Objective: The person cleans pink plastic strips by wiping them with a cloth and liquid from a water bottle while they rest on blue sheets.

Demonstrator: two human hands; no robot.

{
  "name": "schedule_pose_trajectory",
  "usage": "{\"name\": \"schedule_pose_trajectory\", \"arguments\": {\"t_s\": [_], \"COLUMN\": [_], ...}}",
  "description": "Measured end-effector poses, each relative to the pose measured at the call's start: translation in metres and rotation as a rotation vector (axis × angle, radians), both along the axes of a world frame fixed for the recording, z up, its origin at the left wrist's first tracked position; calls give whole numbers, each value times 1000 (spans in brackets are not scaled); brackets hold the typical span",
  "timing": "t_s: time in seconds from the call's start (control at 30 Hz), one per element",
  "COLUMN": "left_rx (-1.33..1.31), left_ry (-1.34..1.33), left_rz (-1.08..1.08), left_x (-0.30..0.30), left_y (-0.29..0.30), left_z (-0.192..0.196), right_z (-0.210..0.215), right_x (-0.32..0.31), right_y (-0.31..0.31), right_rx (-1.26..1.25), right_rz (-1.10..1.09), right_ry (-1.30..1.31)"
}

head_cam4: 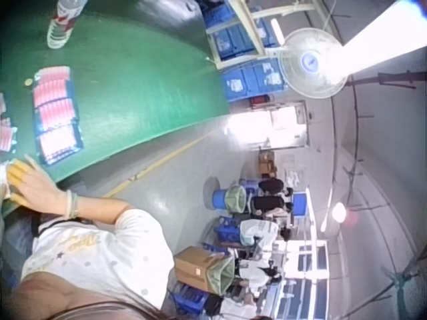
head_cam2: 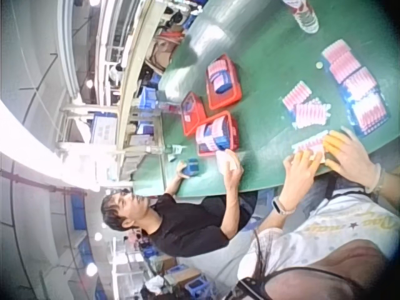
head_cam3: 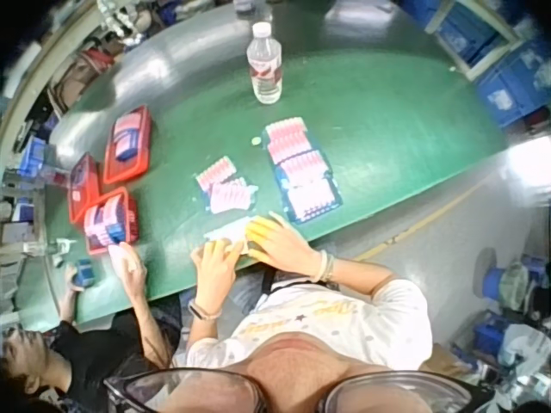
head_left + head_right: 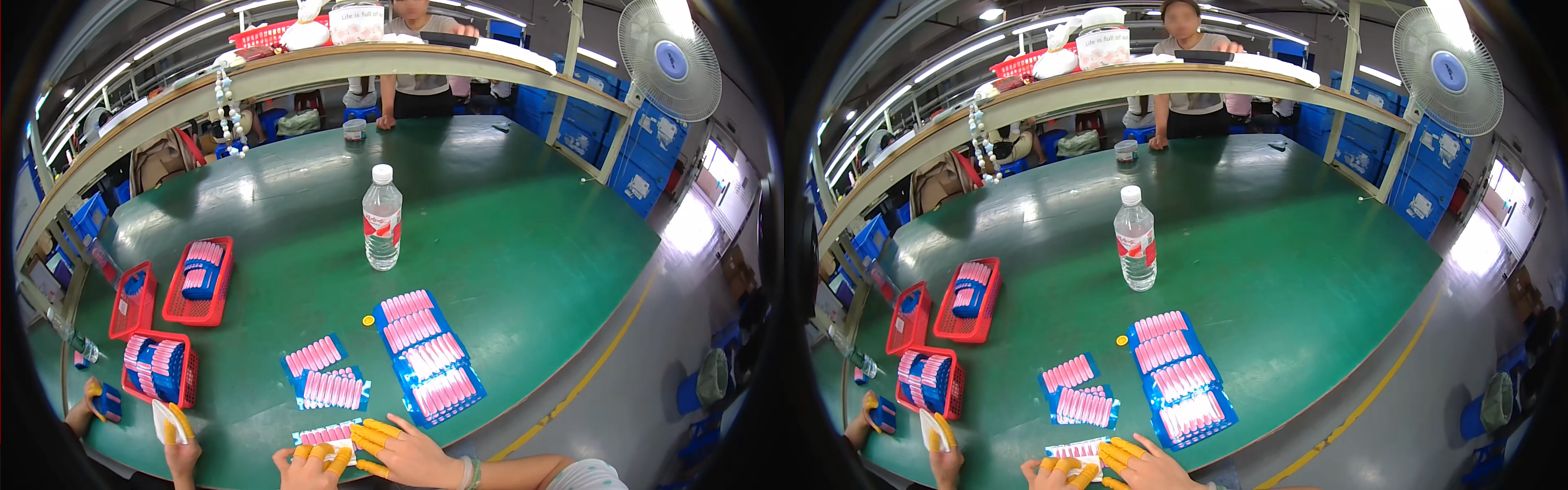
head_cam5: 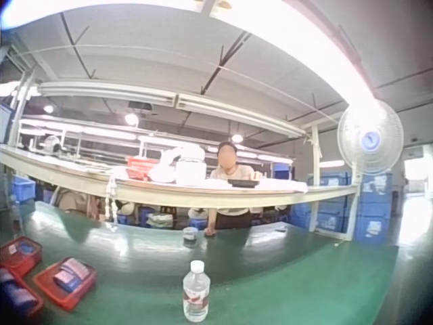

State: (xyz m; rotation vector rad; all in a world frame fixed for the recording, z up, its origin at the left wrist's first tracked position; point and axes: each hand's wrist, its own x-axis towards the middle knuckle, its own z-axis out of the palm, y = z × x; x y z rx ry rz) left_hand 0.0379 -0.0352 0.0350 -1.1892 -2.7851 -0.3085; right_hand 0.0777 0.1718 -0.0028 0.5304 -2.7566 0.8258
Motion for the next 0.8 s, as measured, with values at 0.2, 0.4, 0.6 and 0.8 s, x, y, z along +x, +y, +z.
{"name": "schedule_pose_trajectory", "arguments": {"t_s": [0.2, 0.4, 0.6, 0.8], "left_rx": [27, 97, 1258, 137], "left_ry": [231, 115, -25, 173], "left_rz": [51, 45, 334, 150], "left_x": [-36, -55, -46, -40], "left_y": [2, 15, 0, 7], "left_z": [-18, 4, 22, -40], "right_z": [-4, -3, -9, -9], "right_x": [-14, -18, -18, -16], "right_y": [-2, 7, -2, -1], "right_rx": [89, 105, 94, 55], "right_rz": [48, -26, 5, -5], "right_ry": [11, -2, -15, -39]}}
